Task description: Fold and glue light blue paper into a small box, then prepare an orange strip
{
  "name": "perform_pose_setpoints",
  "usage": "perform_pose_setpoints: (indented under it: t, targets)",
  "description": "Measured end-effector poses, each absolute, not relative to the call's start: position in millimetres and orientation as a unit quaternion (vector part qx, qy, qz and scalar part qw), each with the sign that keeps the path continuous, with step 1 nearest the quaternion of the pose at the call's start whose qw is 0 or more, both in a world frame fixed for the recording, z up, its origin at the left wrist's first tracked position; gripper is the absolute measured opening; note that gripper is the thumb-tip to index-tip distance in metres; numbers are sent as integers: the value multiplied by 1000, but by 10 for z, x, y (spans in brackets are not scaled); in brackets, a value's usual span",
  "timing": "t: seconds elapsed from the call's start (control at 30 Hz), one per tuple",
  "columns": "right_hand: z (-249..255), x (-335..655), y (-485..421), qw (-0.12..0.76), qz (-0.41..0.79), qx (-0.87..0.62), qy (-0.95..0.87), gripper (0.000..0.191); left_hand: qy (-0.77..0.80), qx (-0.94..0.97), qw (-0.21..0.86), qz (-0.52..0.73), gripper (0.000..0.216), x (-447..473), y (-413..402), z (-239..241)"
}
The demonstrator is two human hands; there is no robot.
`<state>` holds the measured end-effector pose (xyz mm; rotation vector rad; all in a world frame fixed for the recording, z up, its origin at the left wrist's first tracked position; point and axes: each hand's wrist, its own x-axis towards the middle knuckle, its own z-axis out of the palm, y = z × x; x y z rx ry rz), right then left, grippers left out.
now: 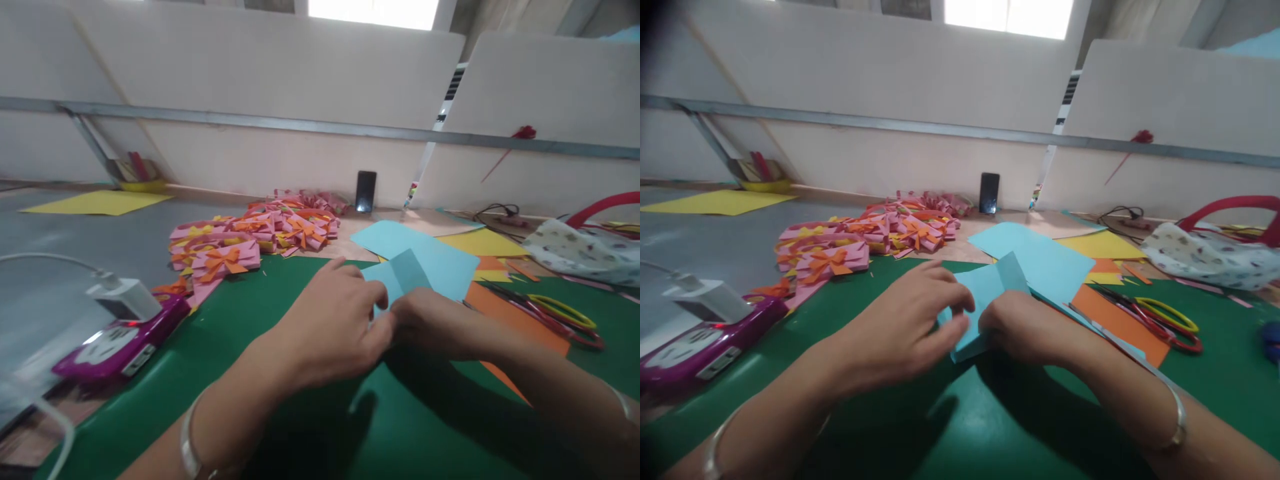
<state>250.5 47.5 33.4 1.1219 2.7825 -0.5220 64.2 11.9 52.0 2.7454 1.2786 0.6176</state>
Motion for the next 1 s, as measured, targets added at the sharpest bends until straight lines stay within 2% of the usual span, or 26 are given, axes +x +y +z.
perform_pose_setpoints:
  t: [0.07,0.1,0.2,0.3,0.37,0.47,0.57,0.77,1.0]
  targets:
    - [351,2513,486,41,-166,369,913,14,414,899,28,140,28,675,73,487]
    - [380,2531,490,38,-164,363,917,13,411,904,25,113,26,686,71,460]
    - [526,2639,504,14,-120,340,933,23,405,912,11,65,2,696,124,383]
    - [659,2767,524,3,-17,329,944,33,417,908,4,51,12,668,198,350]
    - [687,2810,534,24,10,325,945,29,424,905,4,45,14,630,235,337]
    - [653,2784,525,49,13,322,946,17,423,905,2,45,17,577,271,300]
    - [614,2714,488,51,11,298,953,14,426,904,-4,44,18,558,288,256]
    - [566,2667,446,50,-8,262,964,24,440,897,19,33,17,579,278,243]
    - [514,2645,424,43,23,284,958,22,457,887,61,26,13,615,315,258]
